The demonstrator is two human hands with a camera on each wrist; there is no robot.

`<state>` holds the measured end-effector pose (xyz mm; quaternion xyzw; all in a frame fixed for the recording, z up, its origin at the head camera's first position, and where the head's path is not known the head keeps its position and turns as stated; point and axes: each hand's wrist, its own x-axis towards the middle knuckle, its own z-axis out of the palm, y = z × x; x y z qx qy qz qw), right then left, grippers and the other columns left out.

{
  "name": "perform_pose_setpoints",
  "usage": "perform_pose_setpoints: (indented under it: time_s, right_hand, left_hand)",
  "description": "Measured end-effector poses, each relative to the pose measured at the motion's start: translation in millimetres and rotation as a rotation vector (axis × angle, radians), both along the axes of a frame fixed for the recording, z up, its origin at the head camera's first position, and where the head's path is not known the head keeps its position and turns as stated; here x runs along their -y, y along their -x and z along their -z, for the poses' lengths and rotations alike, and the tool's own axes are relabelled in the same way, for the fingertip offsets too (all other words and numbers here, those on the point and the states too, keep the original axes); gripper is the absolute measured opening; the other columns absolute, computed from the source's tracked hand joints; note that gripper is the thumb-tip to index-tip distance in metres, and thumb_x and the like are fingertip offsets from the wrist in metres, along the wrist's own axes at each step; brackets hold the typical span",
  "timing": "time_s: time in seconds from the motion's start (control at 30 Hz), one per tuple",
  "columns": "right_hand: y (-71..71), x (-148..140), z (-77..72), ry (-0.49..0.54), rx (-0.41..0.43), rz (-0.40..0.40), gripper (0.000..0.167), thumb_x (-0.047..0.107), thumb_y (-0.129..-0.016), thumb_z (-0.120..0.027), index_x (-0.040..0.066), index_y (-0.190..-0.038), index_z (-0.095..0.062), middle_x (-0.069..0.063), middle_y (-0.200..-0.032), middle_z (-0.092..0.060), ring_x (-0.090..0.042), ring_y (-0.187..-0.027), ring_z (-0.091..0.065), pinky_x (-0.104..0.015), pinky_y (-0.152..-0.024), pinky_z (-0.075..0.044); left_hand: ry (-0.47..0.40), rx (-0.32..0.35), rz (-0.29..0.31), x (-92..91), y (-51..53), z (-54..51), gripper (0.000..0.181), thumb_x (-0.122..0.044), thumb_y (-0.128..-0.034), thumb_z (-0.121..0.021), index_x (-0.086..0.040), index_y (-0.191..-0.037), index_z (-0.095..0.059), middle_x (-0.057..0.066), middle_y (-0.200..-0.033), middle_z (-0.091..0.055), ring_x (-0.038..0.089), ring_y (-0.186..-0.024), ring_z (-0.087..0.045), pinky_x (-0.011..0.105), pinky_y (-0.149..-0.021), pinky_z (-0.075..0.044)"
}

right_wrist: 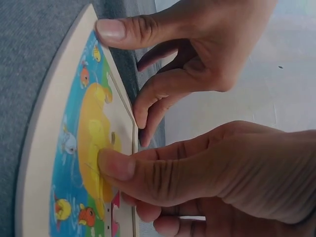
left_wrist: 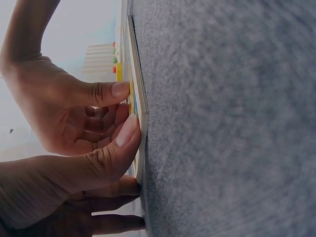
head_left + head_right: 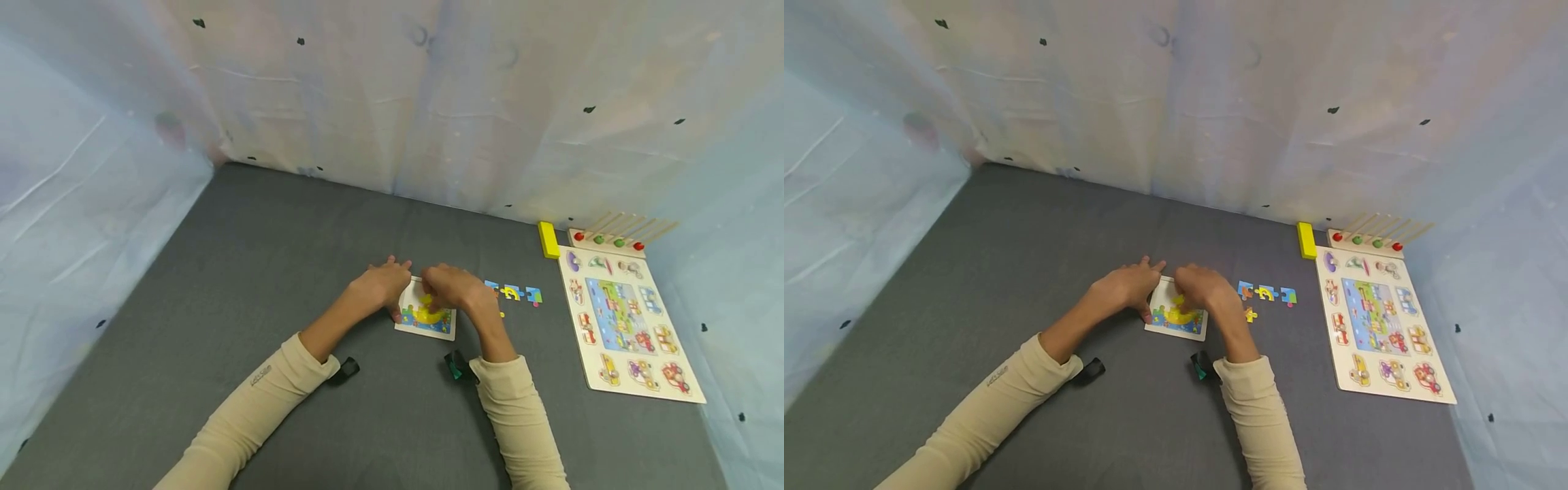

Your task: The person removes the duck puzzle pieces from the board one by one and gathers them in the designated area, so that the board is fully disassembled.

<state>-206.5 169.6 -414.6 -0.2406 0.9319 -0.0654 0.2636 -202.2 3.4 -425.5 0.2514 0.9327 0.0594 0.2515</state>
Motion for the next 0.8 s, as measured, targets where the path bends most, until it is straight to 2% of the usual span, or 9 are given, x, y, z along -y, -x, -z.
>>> perform_pose_setpoints:
  time_s: [0.2,0.47,0.8]
  right_hand:
    - [0.6,0.9,0.9,-0.016,-0.033,-0.005,0.029,0.011,-0.083,-0.089,0.006,-0.104,-0.07,-0.005,-0.097,-0.068,-0.019,-0.085,-0.059,-0.037,-0.081,-0.055]
    - [0.8,-0.1,2.2,-0.024,-0.029,0.003,0.027,0.012,-0.084,-0.088,0.007,-0.103,-0.069,-0.006,-0.099,-0.068,-0.021,-0.09,-0.059,-0.039,-0.085,-0.054]
    - [0.3,-1.3,-2.1,0.017,-0.003,-0.005,0.028,0.011,-0.084,-0.088,0.006,-0.099,-0.064,-0.003,-0.083,-0.056,-0.018,-0.078,-0.052,-0.03,-0.07,-0.043]
  left_hand:
    - [-0.014,-0.007,0.009,1.8,-0.5,-2.5,0.083,-0.031,-0.0783,-0.094,-0.003,-0.147,-0.058,0.018,-0.172,-0.029,0.046,-0.159,-0.026,0.071,-0.118,-0.039]
    - [-0.008,0.004,0.006,0.7,0.0,-1.6,0.085,-0.031,-0.0777,-0.094,-0.003,-0.149,-0.056,0.016,-0.172,-0.029,0.046,-0.16,-0.023,0.071,-0.118,-0.039]
    - [0.0,0.011,0.006,1.1,-1.0,-1.0,0.086,-0.032,-0.0771,-0.093,-0.004,-0.15,-0.056,0.015,-0.173,-0.027,0.045,-0.16,-0.023,0.07,-0.118,-0.038]
